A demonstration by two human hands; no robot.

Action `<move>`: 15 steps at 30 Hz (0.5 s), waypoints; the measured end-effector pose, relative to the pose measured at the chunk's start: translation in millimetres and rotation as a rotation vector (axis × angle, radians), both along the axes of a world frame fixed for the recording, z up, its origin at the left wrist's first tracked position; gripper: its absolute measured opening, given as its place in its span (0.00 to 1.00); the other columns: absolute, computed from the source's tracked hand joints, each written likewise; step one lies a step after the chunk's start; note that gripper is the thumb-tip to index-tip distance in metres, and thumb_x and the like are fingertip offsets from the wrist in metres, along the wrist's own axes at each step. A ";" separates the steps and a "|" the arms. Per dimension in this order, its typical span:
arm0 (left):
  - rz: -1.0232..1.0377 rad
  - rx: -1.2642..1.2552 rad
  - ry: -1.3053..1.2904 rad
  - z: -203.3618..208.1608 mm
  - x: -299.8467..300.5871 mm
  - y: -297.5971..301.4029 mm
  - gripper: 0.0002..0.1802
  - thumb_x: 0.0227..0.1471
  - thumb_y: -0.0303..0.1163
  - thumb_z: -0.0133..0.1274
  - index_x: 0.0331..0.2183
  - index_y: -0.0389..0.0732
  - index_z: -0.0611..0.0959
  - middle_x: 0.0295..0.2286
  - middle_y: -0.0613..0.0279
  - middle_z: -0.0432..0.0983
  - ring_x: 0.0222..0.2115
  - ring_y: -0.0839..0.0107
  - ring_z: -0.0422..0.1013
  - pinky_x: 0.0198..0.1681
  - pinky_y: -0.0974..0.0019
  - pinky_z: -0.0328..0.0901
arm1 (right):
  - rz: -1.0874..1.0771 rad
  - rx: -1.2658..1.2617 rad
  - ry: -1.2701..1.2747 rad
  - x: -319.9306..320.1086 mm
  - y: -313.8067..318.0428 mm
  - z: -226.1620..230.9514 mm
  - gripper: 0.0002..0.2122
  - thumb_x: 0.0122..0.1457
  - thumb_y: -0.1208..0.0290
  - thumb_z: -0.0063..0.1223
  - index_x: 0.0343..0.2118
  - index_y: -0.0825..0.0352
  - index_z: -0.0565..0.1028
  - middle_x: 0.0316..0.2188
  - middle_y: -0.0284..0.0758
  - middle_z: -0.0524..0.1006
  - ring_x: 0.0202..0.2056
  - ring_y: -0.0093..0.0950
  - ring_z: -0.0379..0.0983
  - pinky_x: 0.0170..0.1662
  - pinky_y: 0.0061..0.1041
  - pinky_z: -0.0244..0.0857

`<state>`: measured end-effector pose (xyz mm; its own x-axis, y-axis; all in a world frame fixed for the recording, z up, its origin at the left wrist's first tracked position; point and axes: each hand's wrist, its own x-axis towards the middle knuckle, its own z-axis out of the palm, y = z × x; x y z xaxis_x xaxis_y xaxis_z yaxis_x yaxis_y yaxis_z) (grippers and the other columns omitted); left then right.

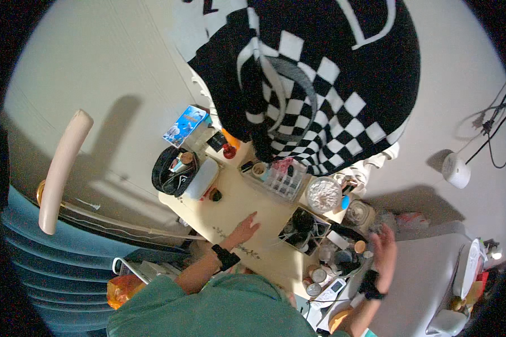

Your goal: The person carries a green container into a bedroom, removes a white cloth from a yellow plastic bag, and sorts small skincare containers on a bedside table.

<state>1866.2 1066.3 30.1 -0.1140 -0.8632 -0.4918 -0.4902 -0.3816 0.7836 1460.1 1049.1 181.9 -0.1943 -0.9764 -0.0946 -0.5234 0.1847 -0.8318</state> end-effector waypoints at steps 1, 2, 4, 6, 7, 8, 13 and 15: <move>0.048 -0.107 -0.086 -3.4 16.1 5.6 0.32 0.54 0.40 0.42 0.55 0.35 0.55 0.53 0.43 0.54 0.53 0.51 0.55 0.55 0.59 0.52 | -0.009 -0.070 -0.002 -4.0 19.5 15.8 0.22 0.55 0.70 0.51 0.51 0.73 0.62 0.47 0.44 0.68 0.48 0.31 0.65 0.51 0.27 0.57; 0.093 -0.216 -0.177 -10.1 34.8 8.3 0.32 0.53 0.38 0.44 0.55 0.35 0.56 0.53 0.43 0.55 0.53 0.50 0.54 0.55 0.58 0.52 | -0.021 -0.143 -0.007 -8.5 40.5 26.1 0.20 0.56 0.72 0.49 0.51 0.73 0.62 0.47 0.43 0.69 0.47 0.29 0.65 0.51 0.26 0.57; 0.155 -0.372 -0.219 -48.0 78.6 20.4 0.30 0.51 0.33 0.47 0.53 0.35 0.59 0.53 0.42 0.55 0.53 0.48 0.54 0.53 0.56 0.54 | -0.101 -0.146 0.027 2.4 79.3 62.6 0.18 0.58 0.73 0.45 0.51 0.73 0.63 0.46 0.43 0.69 0.47 0.30 0.65 0.51 0.26 0.57; 0.229 -0.502 -0.507 -54.9 115.0 21.8 0.27 0.49 0.31 0.46 0.51 0.35 0.61 0.52 0.43 0.55 0.52 0.46 0.54 0.53 0.52 0.53 | -0.179 -0.191 0.074 9.0 113.1 76.5 0.17 0.59 0.74 0.42 0.50 0.73 0.63 0.45 0.43 0.69 0.47 0.30 0.65 0.51 0.27 0.57; 0.236 -0.511 -0.506 -55.7 129.3 19.0 0.27 0.49 0.31 0.46 0.51 0.35 0.61 0.52 0.43 0.55 0.52 0.46 0.54 0.53 0.52 0.53 | -0.234 -0.204 0.115 10.2 125.5 75.1 0.17 0.59 0.71 0.43 0.50 0.72 0.64 0.43 0.42 0.69 0.44 0.29 0.66 0.49 0.26 0.58; 0.258 -0.562 -0.630 -50.1 141.3 16.3 0.27 0.48 0.29 0.46 0.51 0.36 0.62 0.52 0.44 0.55 0.52 0.46 0.54 0.53 0.51 0.52 | -0.303 -0.211 0.157 14.0 137.8 75.6 0.18 0.59 0.68 0.43 0.50 0.71 0.64 0.40 0.40 0.70 0.41 0.29 0.67 0.48 0.26 0.59; 0.151 -0.632 -0.877 -46.0 198.6 -2.6 0.35 0.40 0.27 0.49 0.53 0.37 0.60 0.51 0.46 0.57 0.50 0.49 0.56 0.52 0.50 0.52 | -0.239 -0.325 0.022 146.9 137.8 89.6 0.12 0.59 0.72 0.43 0.43 0.73 0.69 0.33 0.37 0.72 0.35 0.24 0.68 0.41 0.22 0.62; 0.106 -0.649 -0.865 -48.9 213.1 -12.3 0.36 0.40 0.28 0.50 0.54 0.38 0.58 0.51 0.47 0.57 0.50 0.50 0.57 0.51 0.52 0.53 | -0.157 -0.184 -0.049 211.0 115.8 83.6 0.09 0.55 0.80 0.43 0.39 0.73 0.70 0.34 0.38 0.73 0.36 0.25 0.69 0.41 0.23 0.63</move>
<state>2079.3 1054.0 -18.8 0.1423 -0.9727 0.1836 -0.9623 -0.0925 0.2558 1671.0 1164.9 265.6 -0.3441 -0.9364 0.0689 -0.4580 0.1033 -0.8829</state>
